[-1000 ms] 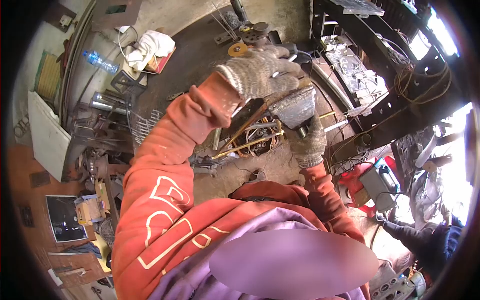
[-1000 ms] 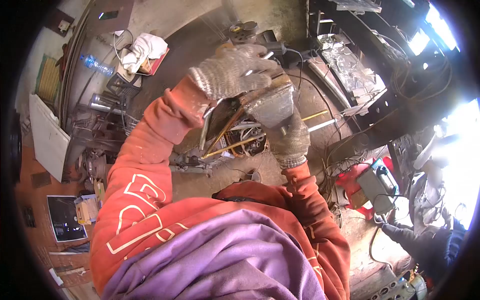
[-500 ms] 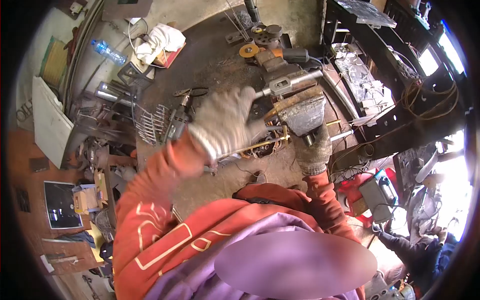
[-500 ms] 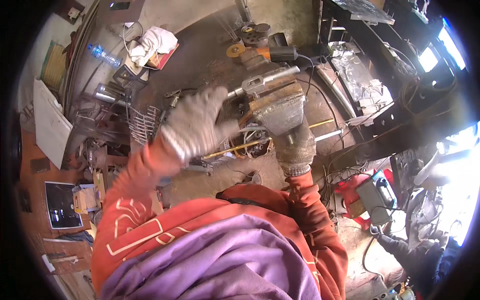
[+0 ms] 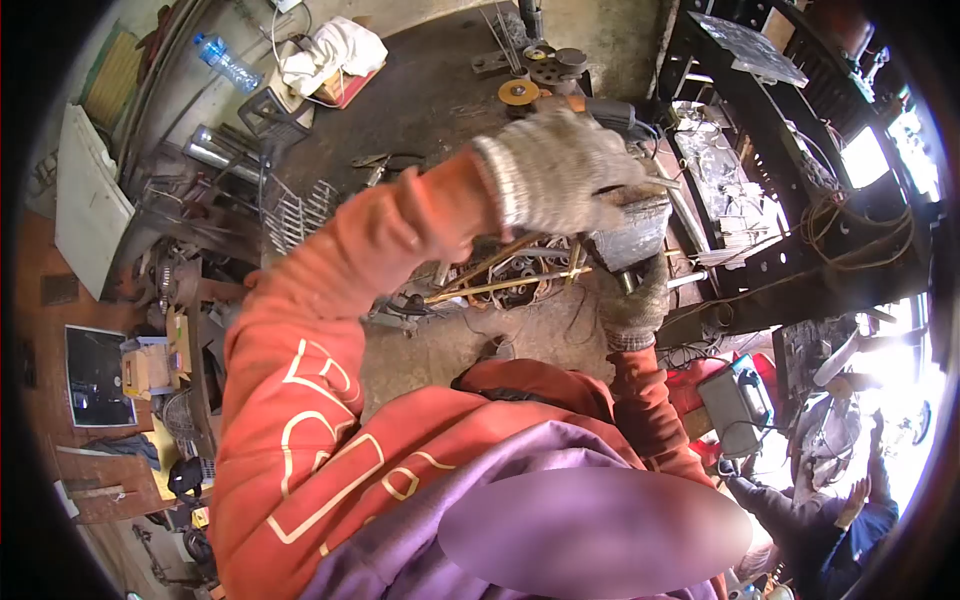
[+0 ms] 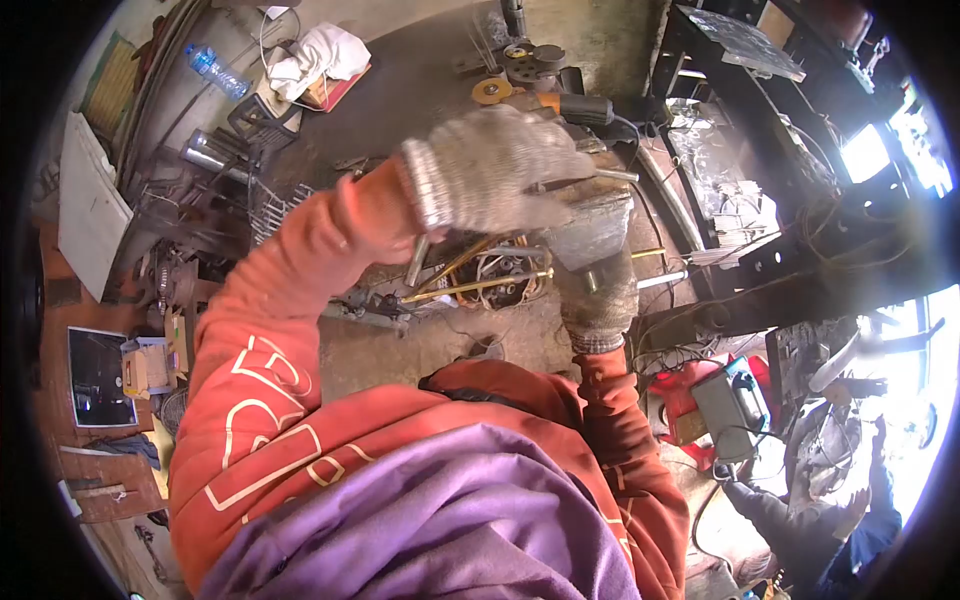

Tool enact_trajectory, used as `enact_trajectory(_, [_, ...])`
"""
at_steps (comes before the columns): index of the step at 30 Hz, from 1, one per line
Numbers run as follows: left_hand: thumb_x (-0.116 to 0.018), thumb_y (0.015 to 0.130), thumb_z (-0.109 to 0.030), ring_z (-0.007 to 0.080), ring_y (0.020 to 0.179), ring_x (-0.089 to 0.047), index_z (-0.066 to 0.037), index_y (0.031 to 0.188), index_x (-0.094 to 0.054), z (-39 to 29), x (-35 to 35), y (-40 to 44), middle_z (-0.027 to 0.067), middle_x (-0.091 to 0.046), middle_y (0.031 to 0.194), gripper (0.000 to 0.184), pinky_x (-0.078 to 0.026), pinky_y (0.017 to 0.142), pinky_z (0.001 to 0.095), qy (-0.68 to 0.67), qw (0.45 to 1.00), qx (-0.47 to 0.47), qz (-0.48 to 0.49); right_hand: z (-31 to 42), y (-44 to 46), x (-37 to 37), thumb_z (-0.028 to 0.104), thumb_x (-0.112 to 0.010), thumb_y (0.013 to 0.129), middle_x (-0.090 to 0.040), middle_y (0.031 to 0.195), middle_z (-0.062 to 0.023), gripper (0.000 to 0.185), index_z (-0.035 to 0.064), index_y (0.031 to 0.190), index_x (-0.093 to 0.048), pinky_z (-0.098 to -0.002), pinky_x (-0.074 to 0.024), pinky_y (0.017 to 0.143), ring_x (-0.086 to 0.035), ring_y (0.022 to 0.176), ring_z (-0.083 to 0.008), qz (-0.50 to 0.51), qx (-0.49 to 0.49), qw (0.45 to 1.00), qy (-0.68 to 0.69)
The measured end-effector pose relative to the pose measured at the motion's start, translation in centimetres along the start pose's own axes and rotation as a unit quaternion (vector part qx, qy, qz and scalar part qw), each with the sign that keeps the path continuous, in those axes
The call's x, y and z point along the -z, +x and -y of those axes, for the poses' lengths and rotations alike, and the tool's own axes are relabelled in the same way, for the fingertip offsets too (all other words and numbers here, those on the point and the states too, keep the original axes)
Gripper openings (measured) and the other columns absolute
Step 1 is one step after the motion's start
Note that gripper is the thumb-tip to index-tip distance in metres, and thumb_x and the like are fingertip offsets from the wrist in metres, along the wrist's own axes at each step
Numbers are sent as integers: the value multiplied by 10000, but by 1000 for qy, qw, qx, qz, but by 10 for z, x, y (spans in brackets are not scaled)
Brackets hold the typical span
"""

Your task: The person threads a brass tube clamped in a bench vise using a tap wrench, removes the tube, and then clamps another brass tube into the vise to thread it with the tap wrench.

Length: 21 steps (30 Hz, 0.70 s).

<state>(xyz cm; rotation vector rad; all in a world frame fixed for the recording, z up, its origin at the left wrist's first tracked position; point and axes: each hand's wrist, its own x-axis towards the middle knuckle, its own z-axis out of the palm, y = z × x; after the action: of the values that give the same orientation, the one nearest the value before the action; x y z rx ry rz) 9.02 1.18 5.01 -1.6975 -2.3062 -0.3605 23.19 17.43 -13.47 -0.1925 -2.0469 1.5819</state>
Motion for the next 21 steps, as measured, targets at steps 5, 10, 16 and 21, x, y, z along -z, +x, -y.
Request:
enact_trajectory(5, [-652, 1007, -299, 377, 934, -758, -126, 1199, -745, 25, -21, 66, 147, -782, 975, 275, -598, 831, 499, 17, 981, 77, 176, -1, 2, 0, 224, -922, 821, -723, 1230, -180, 679, 13, 1382, -603, -449, -615, 824, -737, 1070, -355, -5, 31, 994, -102])
enact_trajectory(10, [-619, 944, -133, 396, 1047, -738, -108, 1273, -723, 63, -25, 68, 147, -769, 1102, 346, -571, 944, 483, 129, 982, 63, 119, 7, 2, -3, 345, -917, 812, -637, 1378, -195, 757, 54, 1434, -600, -531, -553, 995, -649, 1221, -460, -143, 200, 959, -138])
enact_trajectory(16, [-560, 1020, -189, 334, 1021, -744, -163, 1212, -756, 64, 14, 12, 117, -781, 1082, 276, -593, 902, 439, -40, 960, 229, 158, 76, 6, -26, 449, -861, 781, -543, 1478, -196, 694, 115, 1354, -657, -687, -290, 1213, -499, 1404, -469, 8, 278, 884, -375])
enact_trajectory(21, [-588, 969, -137, 390, 808, -697, -98, 1016, -733, 20, 23, -73, 148, -718, 891, 158, -579, 718, 512, 38, 994, 100, 28, 71, 37, -47, 430, -841, 761, -560, 1418, -198, 610, 144, 1283, -705, -714, -313, 1180, -502, 1362, -441, 31, 319, 854, -411])
